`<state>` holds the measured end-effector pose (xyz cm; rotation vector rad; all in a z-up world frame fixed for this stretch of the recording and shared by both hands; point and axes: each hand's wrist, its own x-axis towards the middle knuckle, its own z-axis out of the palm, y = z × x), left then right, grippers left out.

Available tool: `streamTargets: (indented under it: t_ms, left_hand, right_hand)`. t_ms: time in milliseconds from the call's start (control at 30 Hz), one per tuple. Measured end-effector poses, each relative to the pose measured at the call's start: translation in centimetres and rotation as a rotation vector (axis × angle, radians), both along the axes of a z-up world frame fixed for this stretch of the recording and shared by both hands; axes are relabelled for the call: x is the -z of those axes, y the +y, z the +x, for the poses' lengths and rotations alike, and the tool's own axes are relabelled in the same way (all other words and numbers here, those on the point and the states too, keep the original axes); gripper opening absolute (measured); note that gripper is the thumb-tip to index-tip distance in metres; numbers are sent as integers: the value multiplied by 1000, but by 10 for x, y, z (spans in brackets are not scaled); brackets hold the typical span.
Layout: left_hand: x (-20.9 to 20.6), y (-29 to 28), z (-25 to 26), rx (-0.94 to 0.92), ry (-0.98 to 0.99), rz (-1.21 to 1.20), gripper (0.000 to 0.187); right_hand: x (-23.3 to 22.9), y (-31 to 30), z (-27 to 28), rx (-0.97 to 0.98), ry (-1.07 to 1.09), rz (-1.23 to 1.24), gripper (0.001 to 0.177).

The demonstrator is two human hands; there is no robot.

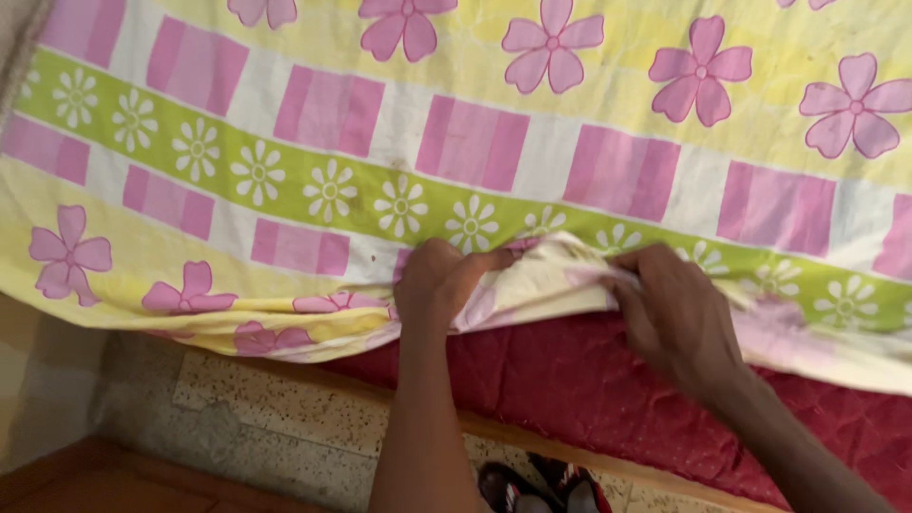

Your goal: The person spreads a sheet across a mattress and smooths the fabric with their hands.

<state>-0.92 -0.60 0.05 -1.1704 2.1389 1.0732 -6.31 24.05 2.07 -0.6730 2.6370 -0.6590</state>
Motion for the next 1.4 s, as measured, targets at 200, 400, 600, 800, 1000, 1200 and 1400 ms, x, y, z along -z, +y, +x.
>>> streamTargets:
  t_ms: [200,400,600,800,1000,1200,1400]
  left_hand:
    - [-4,-3,-2,13,-3,14,60]
    - [-6,-5,-1,-30,6,70,60]
    - [7,-5,1,67,-8,47,68]
    - [11,-6,2,28,76,47,69]
    - [19,-9,0,34,134,60,79]
    - [-2,1,8,283,269,-227,77]
    - [-26,-20,45,481,521,-579,74]
  right_hand:
    - [-24,-26,-14,115,-32,57,19]
    - [-4,-45,24,-441,231,-338,43]
    - [39,-66,-8,-257,-88,-184,20]
    - [48,-69,-33,-139,-426,-243,19]
    - [68,-71,-46,-13,-664,-335,21]
    - [71,-76,-55,-13,-666,-423,28]
    - [58,-82,-54,133,-691,-364,51]
